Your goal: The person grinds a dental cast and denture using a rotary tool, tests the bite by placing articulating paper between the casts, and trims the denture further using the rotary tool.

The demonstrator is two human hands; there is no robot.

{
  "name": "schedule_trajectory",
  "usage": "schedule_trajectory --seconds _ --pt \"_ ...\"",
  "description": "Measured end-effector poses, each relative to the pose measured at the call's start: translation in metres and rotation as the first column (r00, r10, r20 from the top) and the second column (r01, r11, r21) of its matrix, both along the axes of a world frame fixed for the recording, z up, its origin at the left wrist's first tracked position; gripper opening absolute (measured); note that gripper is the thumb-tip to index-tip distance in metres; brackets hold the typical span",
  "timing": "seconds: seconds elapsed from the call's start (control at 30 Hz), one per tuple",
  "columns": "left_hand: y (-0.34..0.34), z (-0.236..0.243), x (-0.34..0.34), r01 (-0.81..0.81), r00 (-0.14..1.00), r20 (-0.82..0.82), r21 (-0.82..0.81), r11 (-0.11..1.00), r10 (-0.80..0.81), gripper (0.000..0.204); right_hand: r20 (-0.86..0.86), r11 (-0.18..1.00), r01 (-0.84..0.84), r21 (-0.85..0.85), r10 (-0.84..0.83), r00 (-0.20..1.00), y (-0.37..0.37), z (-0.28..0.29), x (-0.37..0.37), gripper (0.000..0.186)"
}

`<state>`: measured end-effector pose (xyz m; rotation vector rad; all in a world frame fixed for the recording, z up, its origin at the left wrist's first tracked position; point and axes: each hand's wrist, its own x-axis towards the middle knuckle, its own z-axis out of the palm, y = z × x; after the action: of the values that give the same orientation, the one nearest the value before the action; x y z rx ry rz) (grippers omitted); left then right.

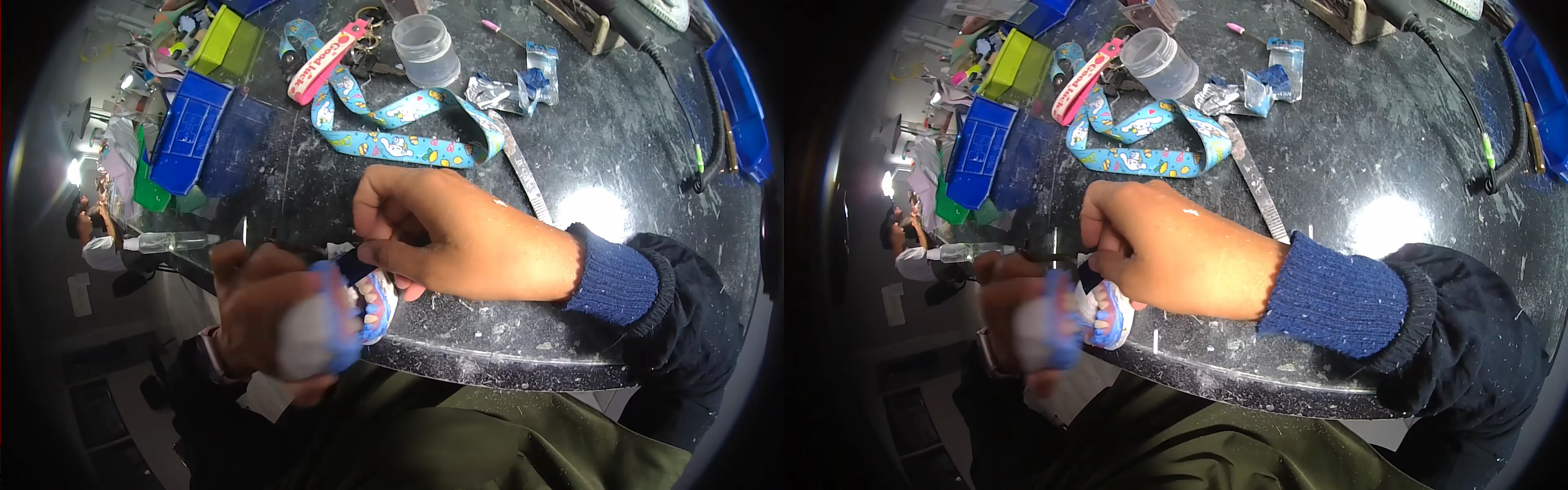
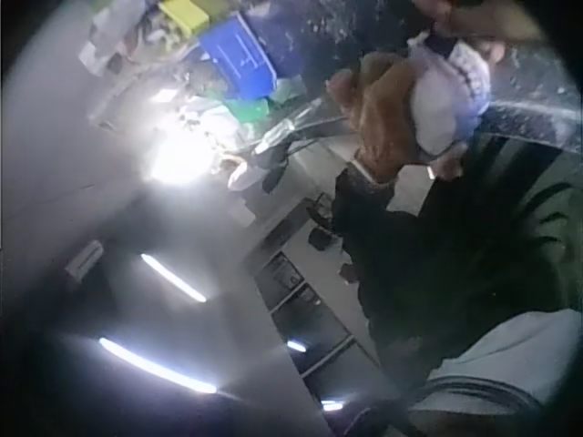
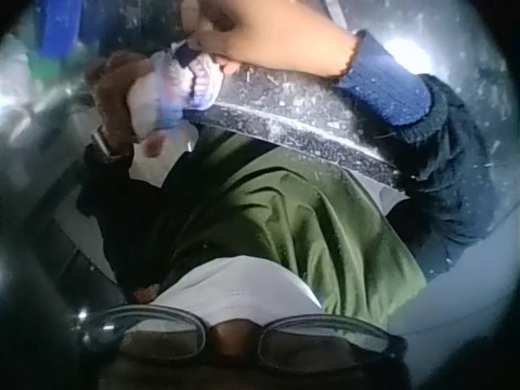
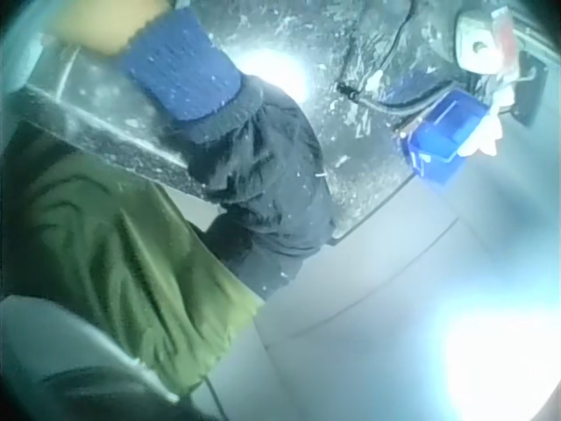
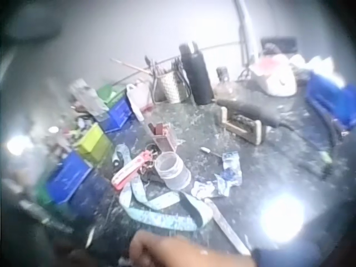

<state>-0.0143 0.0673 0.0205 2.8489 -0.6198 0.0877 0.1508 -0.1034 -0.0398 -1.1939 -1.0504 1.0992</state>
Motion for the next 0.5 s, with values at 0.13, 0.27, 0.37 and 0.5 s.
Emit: schedule_trajectory --seconds 0.13,0.27,0.37,0.5 --pt "-0.005 -0.025 -0.022 -0.211 0.866 0.049 -0.867 0.452 0.497 0.082 -0.167 0.997 -0.032 -0.077 0.018 0.986 0.0 0.003 0.004 0.011" --pt "-0.003 -0.028 -0.017 -0.114 0.843 -0.015 -0.982 0.152 0.537 0.079 -0.385 0.998 0.063 -0.009 -0.061 0.921 -0.001 0.008 0.002 0.01" --pt "-0.014 -0.031 -0.004 -0.011 0.727 0.051 -0.996 0.085 0.685 0.062 -0.315 0.976 0.214 -0.042 -0.216 0.924 -0.001 0.011 0.004 0.012" --pt "-0.012 -0.039 -0.009 0.009 0.679 0.079 -0.995 0.099 0.729 0.062 -0.167 0.928 0.358 -0.098 -0.37 0.914 0.0 0.016 0.006 0.012"
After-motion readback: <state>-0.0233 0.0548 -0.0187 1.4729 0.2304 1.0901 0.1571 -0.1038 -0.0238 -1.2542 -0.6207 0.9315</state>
